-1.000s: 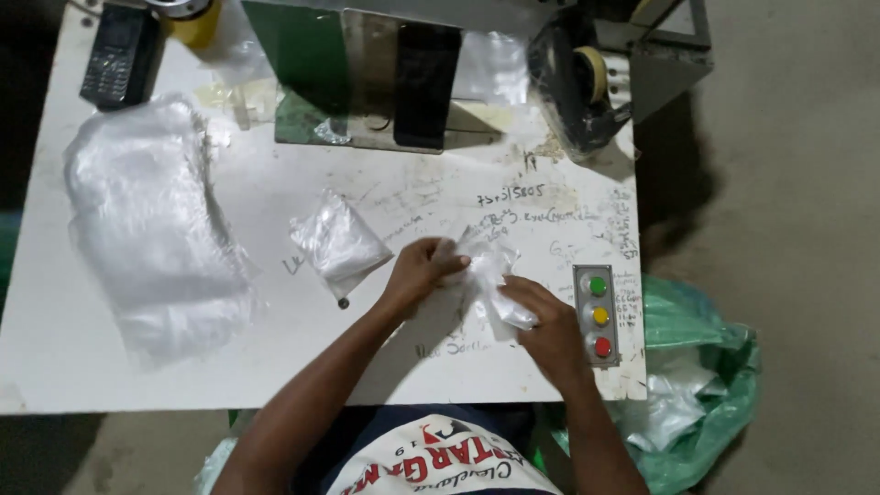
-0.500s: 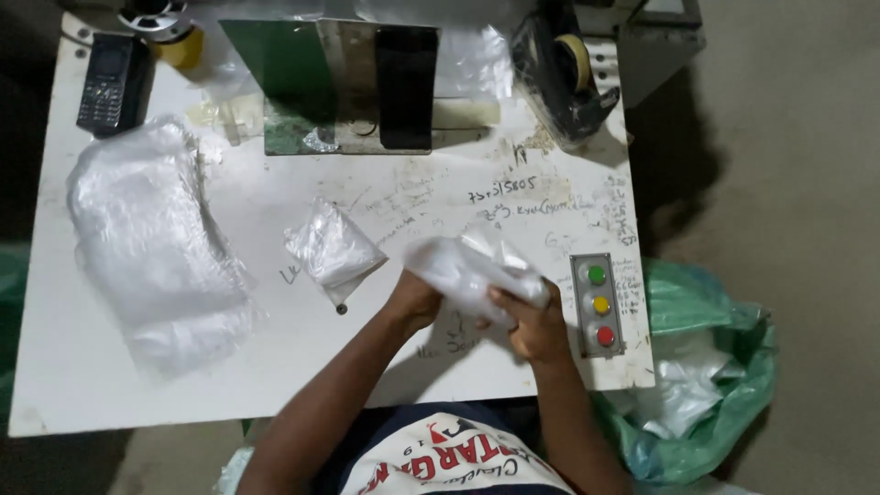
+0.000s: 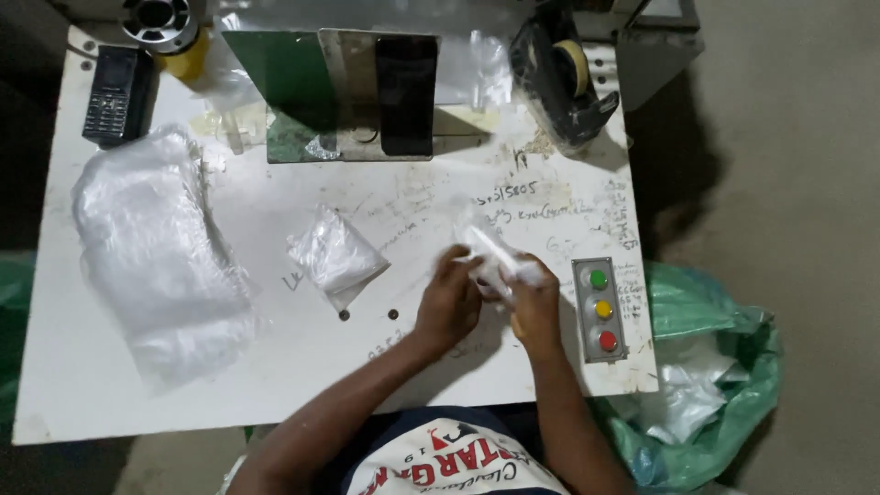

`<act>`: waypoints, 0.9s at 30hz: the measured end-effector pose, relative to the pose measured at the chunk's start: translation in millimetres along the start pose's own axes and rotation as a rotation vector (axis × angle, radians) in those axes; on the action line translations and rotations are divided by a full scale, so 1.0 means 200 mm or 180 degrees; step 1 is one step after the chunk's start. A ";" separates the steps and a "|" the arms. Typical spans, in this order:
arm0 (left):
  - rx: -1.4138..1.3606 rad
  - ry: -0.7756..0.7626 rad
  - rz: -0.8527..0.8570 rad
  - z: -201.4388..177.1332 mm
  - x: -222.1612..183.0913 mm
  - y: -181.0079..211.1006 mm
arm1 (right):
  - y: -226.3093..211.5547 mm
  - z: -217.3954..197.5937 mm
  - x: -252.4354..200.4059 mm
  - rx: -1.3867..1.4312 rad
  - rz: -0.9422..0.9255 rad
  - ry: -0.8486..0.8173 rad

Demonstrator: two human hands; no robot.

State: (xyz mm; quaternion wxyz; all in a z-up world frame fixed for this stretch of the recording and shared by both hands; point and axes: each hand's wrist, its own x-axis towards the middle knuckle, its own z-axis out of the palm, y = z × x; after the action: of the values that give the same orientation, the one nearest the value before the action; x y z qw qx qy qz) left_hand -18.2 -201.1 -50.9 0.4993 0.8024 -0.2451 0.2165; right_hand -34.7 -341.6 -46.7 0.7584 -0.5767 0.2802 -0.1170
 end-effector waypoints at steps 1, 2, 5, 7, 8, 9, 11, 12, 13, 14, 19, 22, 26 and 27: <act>-0.0010 0.0024 0.0006 0.00 0.02 0.02 | -0.06 0.02 -0.01 -0.0014 -0.0021 -0.0008; -0.0235 0.0241 -0.0492 -0.01 0.04 0.03 | -0.11 0.06 -0.03 0.0458 -0.0115 -0.0081; -0.0257 0.0507 -0.0542 -0.07 0.15 0.04 | -0.13 0.08 0.00 -0.0201 -0.1516 -0.0390; -0.0054 0.0579 -0.0156 -0.11 0.19 0.06 | -0.12 0.06 0.00 -0.1418 -0.2747 -0.0660; 0.0175 0.0617 0.0244 -0.13 0.22 0.06 | -0.14 0.07 0.02 -0.1881 -0.3384 -0.0645; 0.0406 0.0654 0.0644 -0.15 0.25 0.07 | -0.16 0.08 0.04 -0.2345 -0.4020 -0.0620; 0.0456 0.0675 0.0695 -0.16 0.23 0.04 | -0.27 0.12 0.02 -0.2563 -0.3954 -0.0718; 0.0480 0.0636 0.0707 -0.17 0.20 0.03 | -0.31 0.13 -0.01 -0.2812 -0.3809 -0.0794; 0.0478 0.0627 0.0712 -0.18 0.21 0.04 | -0.28 0.12 0.00 -0.2808 -0.3806 -0.0785; 0.0348 0.0664 0.0506 -0.19 0.21 0.05 | -0.24 0.12 0.01 -0.2823 -0.3627 -0.1027; 0.0416 0.0524 0.0860 -0.04 0.01 -0.06 | -0.13 0.11 -0.01 -0.2662 -0.3198 -0.1107; 0.0402 0.0446 0.1141 -0.10 0.00 0.09 | -0.16 0.13 -0.05 -0.0351 -0.0330 -0.1483; 0.0073 0.0297 0.0846 -0.17 0.05 0.22 | -0.09 0.12 -0.03 0.1638 0.1519 -0.1153; -0.0118 0.0239 0.0693 -0.19 0.06 0.24 | -0.04 0.14 -0.03 0.2002 0.1635 -0.1079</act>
State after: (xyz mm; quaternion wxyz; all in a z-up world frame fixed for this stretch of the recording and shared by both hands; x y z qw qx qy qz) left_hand -42.1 -187.6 5.2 0.4964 0.7530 -0.3159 0.2947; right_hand -23.7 -318.6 -31.4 0.9368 -0.2404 0.2369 0.0919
